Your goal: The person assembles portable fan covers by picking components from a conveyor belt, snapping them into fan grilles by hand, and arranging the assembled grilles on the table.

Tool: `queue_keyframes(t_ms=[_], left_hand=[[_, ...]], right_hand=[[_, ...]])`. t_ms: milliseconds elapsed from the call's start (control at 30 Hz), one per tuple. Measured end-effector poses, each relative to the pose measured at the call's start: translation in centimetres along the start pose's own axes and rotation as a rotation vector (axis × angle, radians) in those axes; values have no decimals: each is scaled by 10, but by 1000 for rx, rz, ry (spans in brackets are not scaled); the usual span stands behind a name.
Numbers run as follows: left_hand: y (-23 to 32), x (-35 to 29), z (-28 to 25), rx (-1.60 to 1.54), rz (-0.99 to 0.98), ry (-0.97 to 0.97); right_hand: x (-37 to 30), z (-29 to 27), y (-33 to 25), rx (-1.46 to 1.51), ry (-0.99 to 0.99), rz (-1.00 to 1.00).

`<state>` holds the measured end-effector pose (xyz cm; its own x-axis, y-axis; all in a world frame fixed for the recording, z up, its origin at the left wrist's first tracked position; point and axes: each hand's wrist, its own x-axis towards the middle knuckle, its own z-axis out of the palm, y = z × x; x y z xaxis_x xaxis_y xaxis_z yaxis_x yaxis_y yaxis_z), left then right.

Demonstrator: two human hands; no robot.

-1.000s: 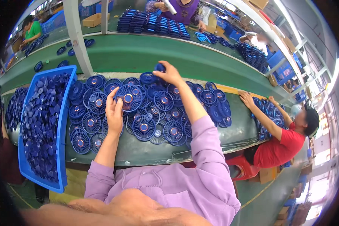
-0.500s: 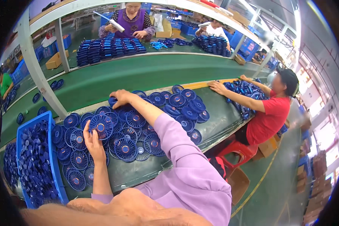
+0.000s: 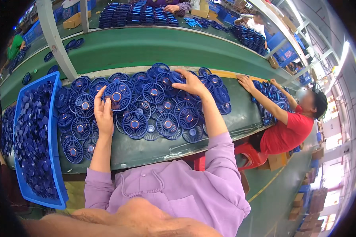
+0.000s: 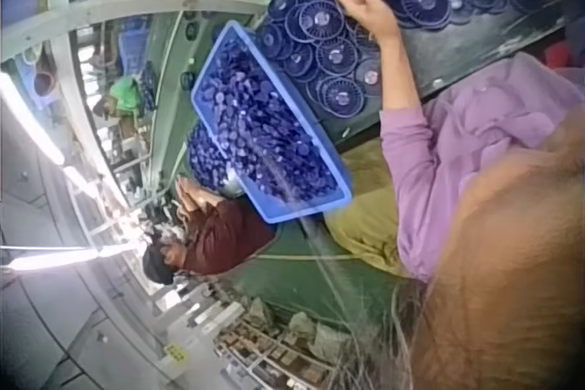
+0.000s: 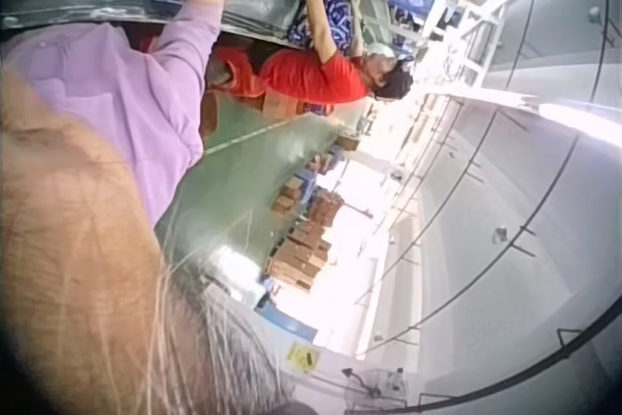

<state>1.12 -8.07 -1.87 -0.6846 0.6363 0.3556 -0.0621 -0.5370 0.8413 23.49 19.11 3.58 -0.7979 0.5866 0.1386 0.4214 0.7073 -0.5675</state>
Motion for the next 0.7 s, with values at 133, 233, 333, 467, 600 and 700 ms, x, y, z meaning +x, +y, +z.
queue_keyframes(t_ms=[133,233,333,467,600,700], left_hand=[[-6,-2,3,26,17,4],[-6,-4,6,-5,0,5],[-11,-4,3,10,-3,-9],[-11,-4,3,-23,-21,-59],[-17,-2,0,-11,9,-29],[-8,-3,6,0,-14,-37]], right_hand=[[-19,5,15,-11,60,11],[-23,3,12,44,162,86],[-25,-7,2,36,173,209],[-29,3,-4,-49,476,-51],[-39,17,-29,-92,40,-178],[-54,35,-31,-228,110,-250]])
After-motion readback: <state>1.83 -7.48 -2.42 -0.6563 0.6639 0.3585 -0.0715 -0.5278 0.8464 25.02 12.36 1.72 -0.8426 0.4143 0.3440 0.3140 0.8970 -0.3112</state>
